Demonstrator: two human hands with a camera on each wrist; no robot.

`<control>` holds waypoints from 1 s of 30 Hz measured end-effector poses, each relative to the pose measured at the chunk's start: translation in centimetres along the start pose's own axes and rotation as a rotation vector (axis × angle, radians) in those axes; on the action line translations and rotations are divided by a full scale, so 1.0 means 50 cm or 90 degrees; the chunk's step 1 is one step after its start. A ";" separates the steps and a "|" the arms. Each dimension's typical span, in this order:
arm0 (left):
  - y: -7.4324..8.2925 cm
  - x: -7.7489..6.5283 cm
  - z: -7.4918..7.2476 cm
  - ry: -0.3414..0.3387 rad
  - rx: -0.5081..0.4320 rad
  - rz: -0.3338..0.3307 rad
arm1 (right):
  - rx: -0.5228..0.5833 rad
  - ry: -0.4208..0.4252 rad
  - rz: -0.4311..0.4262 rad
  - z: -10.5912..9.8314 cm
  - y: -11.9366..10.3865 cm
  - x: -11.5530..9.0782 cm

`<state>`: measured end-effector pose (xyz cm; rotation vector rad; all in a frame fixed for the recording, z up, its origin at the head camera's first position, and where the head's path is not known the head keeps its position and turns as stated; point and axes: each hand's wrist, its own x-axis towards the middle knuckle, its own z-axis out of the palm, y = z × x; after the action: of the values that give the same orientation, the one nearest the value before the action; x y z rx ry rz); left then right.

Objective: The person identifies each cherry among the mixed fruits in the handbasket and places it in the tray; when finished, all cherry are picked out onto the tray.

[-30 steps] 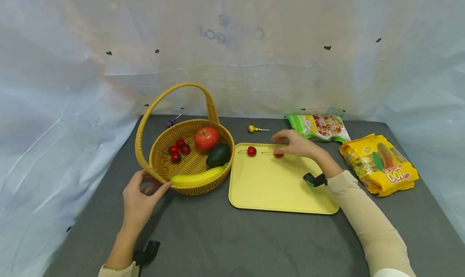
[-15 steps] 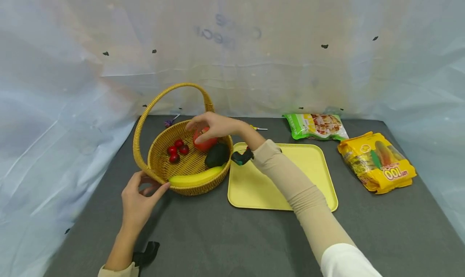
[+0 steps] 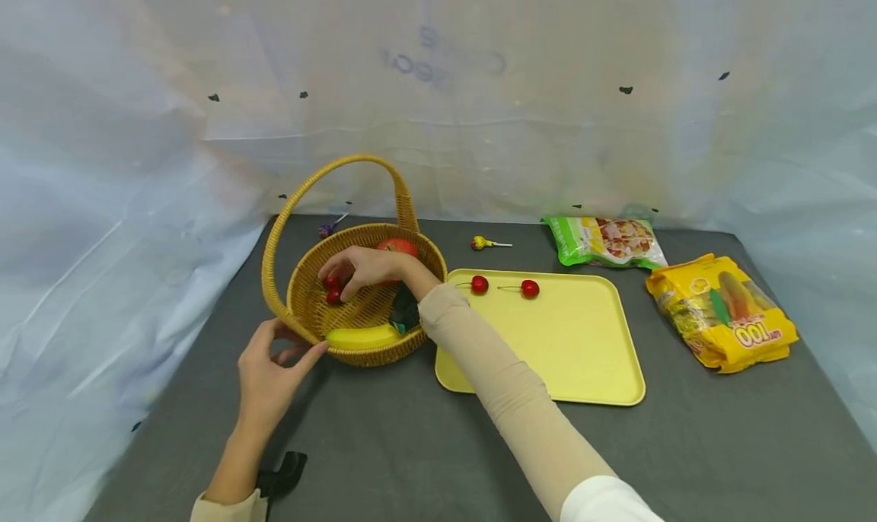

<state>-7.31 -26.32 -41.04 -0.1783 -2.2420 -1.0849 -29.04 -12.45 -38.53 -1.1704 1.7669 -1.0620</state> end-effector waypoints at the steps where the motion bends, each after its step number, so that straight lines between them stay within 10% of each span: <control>1: 0.000 0.000 0.001 -0.001 0.000 -0.001 | -0.004 -0.002 0.001 0.003 0.003 0.002; 20: 0.005 0.002 0.001 0.000 -0.008 -0.004 | -0.106 -0.144 0.066 0.037 0.006 0.018; 30: -0.010 0.000 0.002 0.003 -0.003 0.003 | -0.040 -0.068 -0.004 0.007 -0.010 -0.018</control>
<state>-7.56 -26.58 -41.41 -0.1822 -2.2339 -1.0876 -28.27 -11.79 -38.10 -1.2491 1.7244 -0.9357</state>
